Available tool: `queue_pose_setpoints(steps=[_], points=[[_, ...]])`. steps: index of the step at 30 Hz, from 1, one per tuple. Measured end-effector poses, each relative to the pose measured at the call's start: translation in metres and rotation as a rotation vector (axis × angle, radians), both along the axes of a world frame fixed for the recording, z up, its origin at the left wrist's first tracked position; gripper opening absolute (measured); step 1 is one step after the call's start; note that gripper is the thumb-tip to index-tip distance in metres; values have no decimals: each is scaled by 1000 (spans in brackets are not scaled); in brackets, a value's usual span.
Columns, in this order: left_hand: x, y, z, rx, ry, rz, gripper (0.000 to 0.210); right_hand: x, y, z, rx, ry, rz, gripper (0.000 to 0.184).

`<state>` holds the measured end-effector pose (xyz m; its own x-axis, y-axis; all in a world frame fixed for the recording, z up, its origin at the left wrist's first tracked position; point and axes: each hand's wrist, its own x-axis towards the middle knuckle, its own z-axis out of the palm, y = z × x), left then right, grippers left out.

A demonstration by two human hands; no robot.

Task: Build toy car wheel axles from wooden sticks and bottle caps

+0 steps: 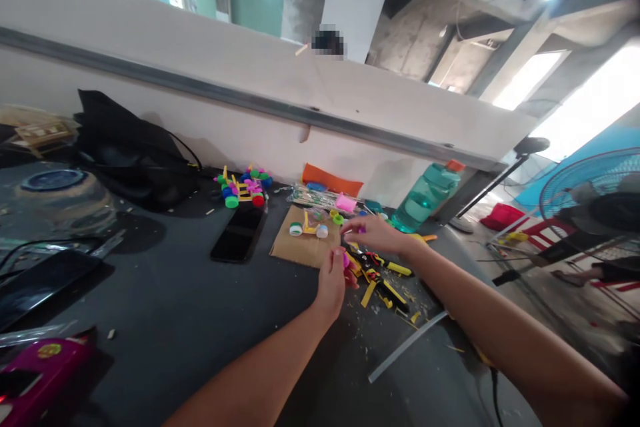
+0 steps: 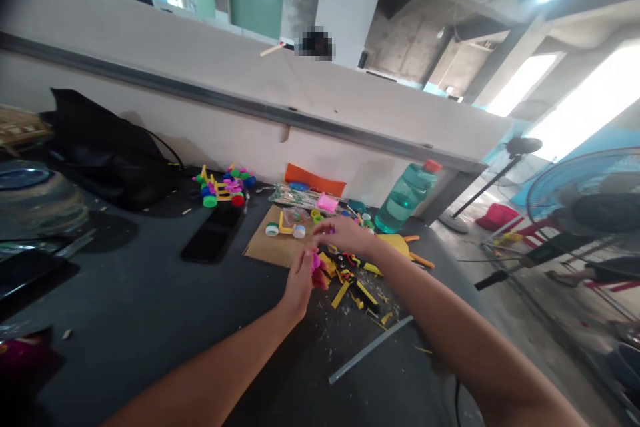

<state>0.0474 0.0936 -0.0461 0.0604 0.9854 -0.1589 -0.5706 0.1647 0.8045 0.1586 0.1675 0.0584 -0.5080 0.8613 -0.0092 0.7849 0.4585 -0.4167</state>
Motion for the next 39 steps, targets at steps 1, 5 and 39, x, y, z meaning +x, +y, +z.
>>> queue_pose_setpoints(steps=[1,5,39], points=[[0,1,0,-10,2,10,49,4,-14,-1,-96,6,45,24],[-1,1,-2,10,1,28,50,7,-46,-17,-141,46,5,44],[1,-2,0,44,109,-92,32,-3,36,-48,162,-97,-250,48]])
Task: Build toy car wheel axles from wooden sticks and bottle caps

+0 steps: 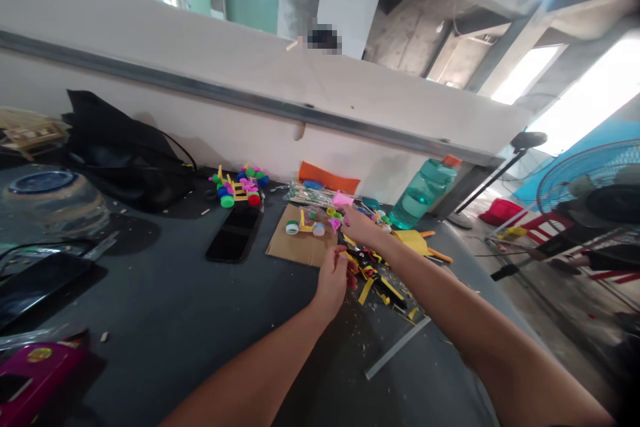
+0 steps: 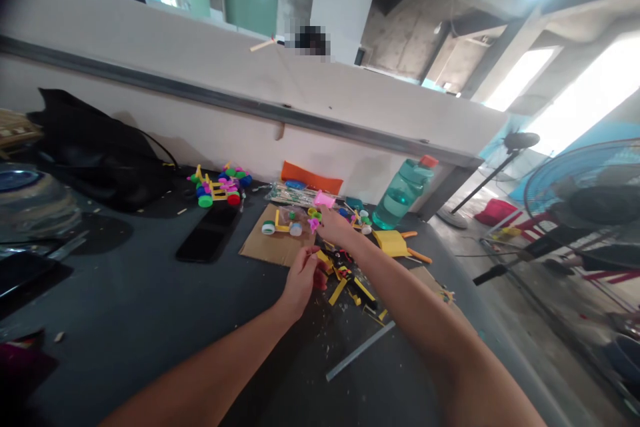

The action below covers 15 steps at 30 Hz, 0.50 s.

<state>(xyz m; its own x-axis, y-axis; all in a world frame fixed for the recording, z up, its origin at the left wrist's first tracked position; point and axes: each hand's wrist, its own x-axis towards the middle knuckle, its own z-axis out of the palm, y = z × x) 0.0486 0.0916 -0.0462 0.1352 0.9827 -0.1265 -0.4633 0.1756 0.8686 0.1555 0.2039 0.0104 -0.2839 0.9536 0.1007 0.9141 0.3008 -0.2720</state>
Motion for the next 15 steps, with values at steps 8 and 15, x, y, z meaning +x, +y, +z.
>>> queue_pose_setpoints(steps=[8,15], points=[[-2,1,3,-59,-98,0,40,9,-63,1,13,244,21,32],[-3,3,2,-66,-105,66,38,-1,-106,-6,162,227,298,43]])
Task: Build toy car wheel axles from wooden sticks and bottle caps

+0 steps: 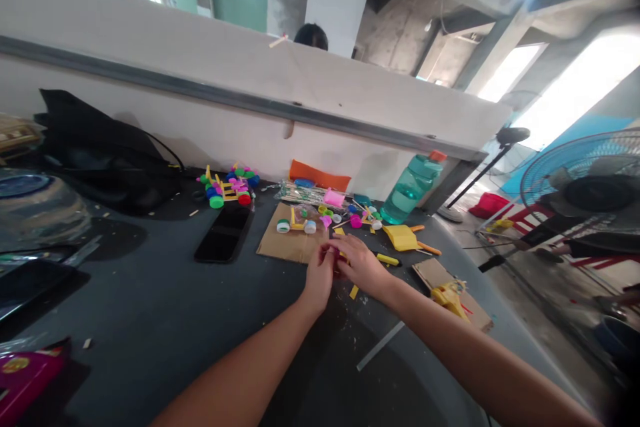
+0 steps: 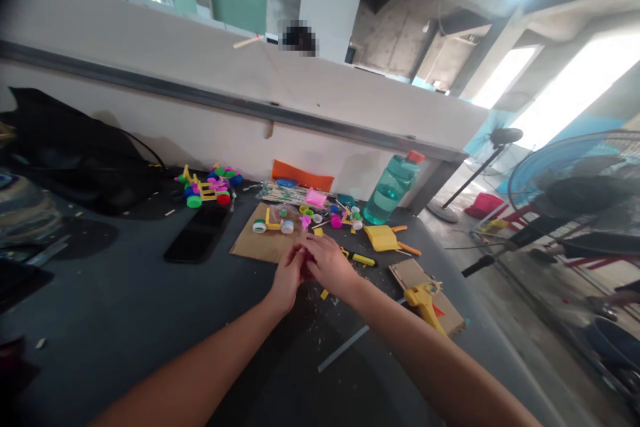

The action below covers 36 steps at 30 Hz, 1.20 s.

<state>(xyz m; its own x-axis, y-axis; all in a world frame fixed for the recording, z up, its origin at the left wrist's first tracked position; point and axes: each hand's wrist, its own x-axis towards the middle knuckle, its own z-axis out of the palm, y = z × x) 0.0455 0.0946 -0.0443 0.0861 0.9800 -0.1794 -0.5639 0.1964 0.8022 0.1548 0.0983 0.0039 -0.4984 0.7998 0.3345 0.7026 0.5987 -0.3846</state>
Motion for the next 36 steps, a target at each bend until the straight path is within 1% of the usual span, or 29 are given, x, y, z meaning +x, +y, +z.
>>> queue_pose_setpoints(steps=[3,6,8,10,11,12,13,16,19,21,23,28,36], points=[[-1,-1,2,29,15,8,33,2,1,-2,2,14,6,51],[-1,-1,3,43,25,-9,31,18,9,2,2,53,-23,50],[0,-2,3,49,32,-19,31,37,21,7,42,88,-145,43],[1,-2,3,72,55,-25,29,61,40,12,105,79,-356,36],[2,-2,3,88,70,-30,27,73,51,14,128,10,-465,35],[3,-3,3,102,86,-35,26,84,62,16,140,-94,-531,35],[3,-3,3,110,101,-41,24,94,73,18,132,-134,-549,34],[4,-3,3,111,113,-50,21,115,99,20,83,-221,-556,38],[4,-3,2,112,111,-57,23,121,113,19,29,-289,-543,47],[4,-3,2,118,122,-66,24,121,120,18,4,-325,-519,47],[4,-4,2,124,134,-71,23,119,126,16,-15,-353,-485,42],[4,-5,2,119,136,-79,22,119,137,15,-45,-391,-422,34],[4,-5,4,115,144,-80,22,120,138,15,-83,-368,-390,38]])
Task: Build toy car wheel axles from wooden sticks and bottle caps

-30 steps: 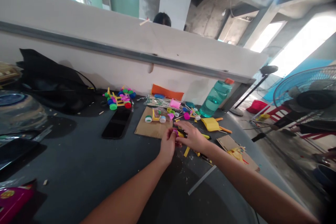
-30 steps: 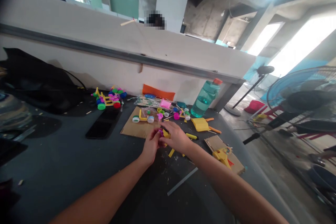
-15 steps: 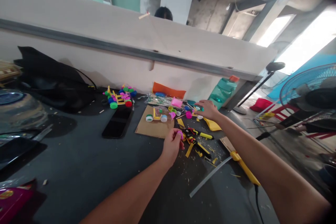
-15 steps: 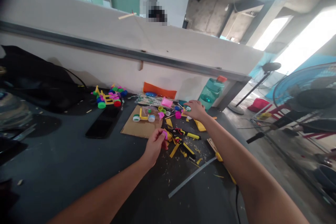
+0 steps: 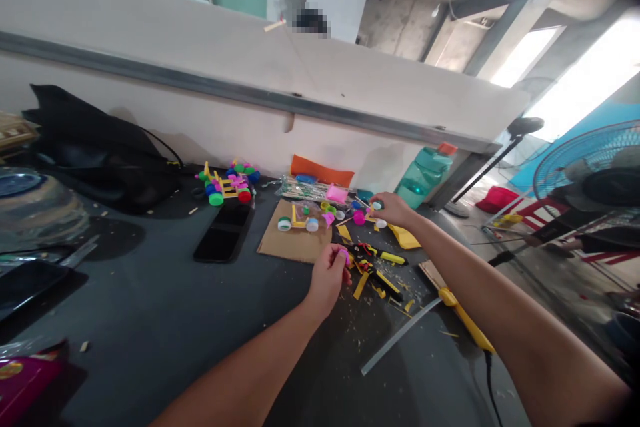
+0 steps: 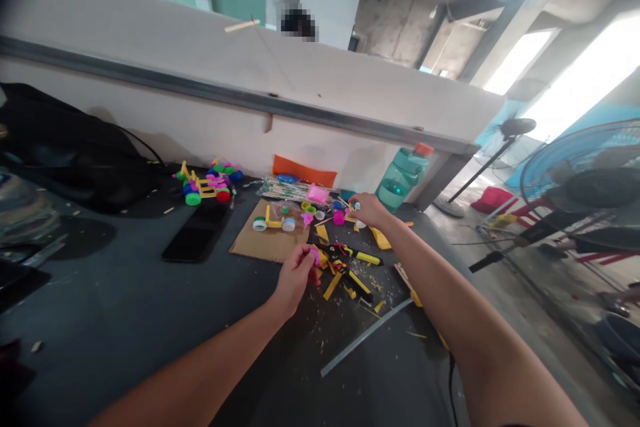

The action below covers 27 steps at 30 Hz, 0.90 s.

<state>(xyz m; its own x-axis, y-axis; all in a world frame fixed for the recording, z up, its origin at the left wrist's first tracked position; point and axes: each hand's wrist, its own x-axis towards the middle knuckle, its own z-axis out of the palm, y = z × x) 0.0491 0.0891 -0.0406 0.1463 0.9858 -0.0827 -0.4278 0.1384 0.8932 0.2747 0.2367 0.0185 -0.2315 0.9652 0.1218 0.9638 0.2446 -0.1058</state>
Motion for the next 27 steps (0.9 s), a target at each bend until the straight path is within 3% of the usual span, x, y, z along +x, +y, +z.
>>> queue_pose_setpoints(steps=[5,11,16,27], points=[[1,1,-1,2,-10,-7,22,11,-6,-2,-24,58,-19,58],[2,2,-3,16,11,-9,20,29,-14,-5,-36,52,-30,31],[2,2,-2,15,34,-10,17,28,-11,-12,-13,42,-25,24],[2,2,-3,18,29,-17,17,29,-10,-18,-7,67,-33,31]])
